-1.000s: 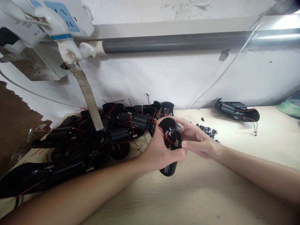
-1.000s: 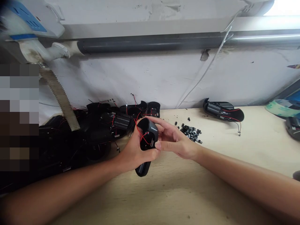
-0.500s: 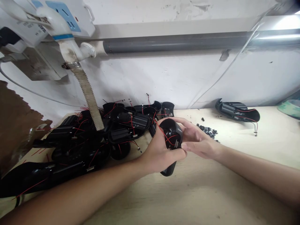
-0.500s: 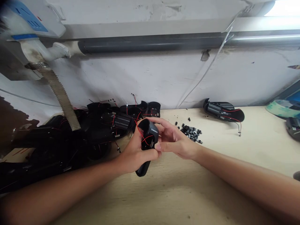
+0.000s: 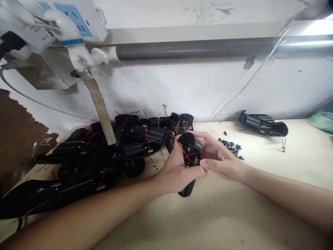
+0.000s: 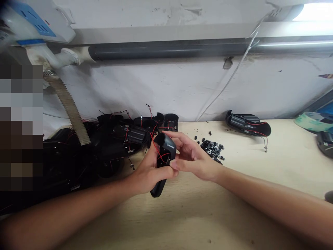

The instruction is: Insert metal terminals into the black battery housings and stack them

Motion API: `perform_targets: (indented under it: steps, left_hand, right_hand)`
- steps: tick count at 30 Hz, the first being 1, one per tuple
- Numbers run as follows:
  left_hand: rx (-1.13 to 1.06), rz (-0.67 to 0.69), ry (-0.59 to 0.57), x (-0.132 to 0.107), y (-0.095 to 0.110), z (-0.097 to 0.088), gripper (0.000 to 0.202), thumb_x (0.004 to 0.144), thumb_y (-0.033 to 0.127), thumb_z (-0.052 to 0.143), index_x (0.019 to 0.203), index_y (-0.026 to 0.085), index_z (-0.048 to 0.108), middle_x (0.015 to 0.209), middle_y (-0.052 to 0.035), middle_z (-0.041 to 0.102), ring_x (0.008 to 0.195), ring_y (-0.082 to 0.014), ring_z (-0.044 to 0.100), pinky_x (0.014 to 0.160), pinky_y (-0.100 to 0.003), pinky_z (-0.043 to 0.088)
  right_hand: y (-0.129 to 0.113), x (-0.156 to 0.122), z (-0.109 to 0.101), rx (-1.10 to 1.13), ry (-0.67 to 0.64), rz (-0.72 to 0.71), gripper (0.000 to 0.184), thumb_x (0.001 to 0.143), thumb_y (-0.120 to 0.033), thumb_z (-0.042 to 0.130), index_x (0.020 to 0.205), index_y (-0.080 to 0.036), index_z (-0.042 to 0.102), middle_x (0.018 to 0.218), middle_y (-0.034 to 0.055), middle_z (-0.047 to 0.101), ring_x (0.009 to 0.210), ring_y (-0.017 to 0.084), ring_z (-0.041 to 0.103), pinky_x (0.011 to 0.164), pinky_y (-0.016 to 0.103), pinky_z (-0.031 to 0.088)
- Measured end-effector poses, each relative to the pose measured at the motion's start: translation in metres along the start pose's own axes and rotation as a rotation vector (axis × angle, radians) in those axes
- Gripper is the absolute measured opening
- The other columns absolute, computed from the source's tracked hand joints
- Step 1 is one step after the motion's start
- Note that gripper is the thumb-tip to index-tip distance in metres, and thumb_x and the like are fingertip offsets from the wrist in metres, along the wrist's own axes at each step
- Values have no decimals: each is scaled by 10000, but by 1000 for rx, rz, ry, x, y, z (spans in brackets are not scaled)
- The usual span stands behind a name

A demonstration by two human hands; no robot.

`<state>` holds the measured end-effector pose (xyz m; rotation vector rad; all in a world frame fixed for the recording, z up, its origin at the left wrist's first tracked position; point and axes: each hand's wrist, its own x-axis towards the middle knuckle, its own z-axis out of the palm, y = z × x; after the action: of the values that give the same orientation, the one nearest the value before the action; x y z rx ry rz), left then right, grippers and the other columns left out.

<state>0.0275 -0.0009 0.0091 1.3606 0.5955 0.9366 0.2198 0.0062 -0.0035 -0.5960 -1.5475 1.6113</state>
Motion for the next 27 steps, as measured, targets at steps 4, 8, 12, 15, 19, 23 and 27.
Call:
perform_targets:
  steps: [4, 8, 12, 15, 19, 23, 27]
  left_hand:
    - [-26, 9, -1, -1, 1, 1, 441, 707, 153, 755, 1041, 224, 476, 934, 7, 559, 849, -177, 561, 752, -354, 468]
    - [-16, 32, -13, -2, 1, 1, 389, 720, 140, 731, 1000, 220, 472, 893, 17, 548, 801, -153, 525, 713, -332, 442]
    - [12, 58, 54, -1, -2, 1, 491, 700, 109, 752, 1086, 223, 471, 951, 4, 584, 841, -166, 559, 756, -349, 477]
    - [-49, 59, 40, 1, -4, 1, 583, 733, 141, 806, 1190, 236, 456, 1027, -12, 619, 921, -198, 632, 809, -375, 528]
    - [-87, 63, -3, 4, -1, 0, 700, 750, 233, 930, 1263, 246, 455, 1171, -60, 655, 1164, -291, 689, 1006, -485, 557]
    - [-77, 77, -4, 5, 1, 0, 757, 704, 303, 996, 1261, 243, 487, 1180, -81, 657, 1258, -346, 662, 1059, -529, 542]
    - [-122, 85, -15, 6, -1, 0, 729, 731, 310, 996, 1259, 242, 499, 1136, -69, 651, 1236, -331, 667, 1053, -503, 547]
  right_hand:
    - [-1, -1, 3, -12, 6, -24, 663, 953, -303, 831, 1550, -414, 565, 1188, 53, 662, 1109, 265, 660, 887, 409, 597]
    - [0, 0, 2, -28, -2, -23, 680, 956, -316, 826, 1568, -422, 548, 1249, 60, 674, 1147, 280, 658, 910, 429, 602]
    - [1, 2, -2, -42, 1, 6, 736, 918, -381, 850, 1586, -408, 541, 1282, 73, 680, 1095, 283, 672, 874, 432, 616]
    - [1, 3, -4, -13, 1, 38, 753, 928, -403, 837, 1612, -392, 521, 1290, 77, 692, 1079, 270, 685, 878, 415, 610]
    - [1, 2, -4, 44, -27, 26, 748, 971, -417, 814, 1641, -367, 486, 1298, 78, 708, 1144, 254, 684, 962, 401, 578]
    - [3, 1, -4, -13, -5, -6, 750, 957, -423, 851, 1622, -382, 505, 1291, 65, 722, 1144, 237, 687, 976, 380, 566]
    - [5, 1, -4, -44, -12, -27, 748, 963, -473, 843, 1620, -375, 498, 1269, 72, 729, 1117, 241, 693, 951, 388, 576]
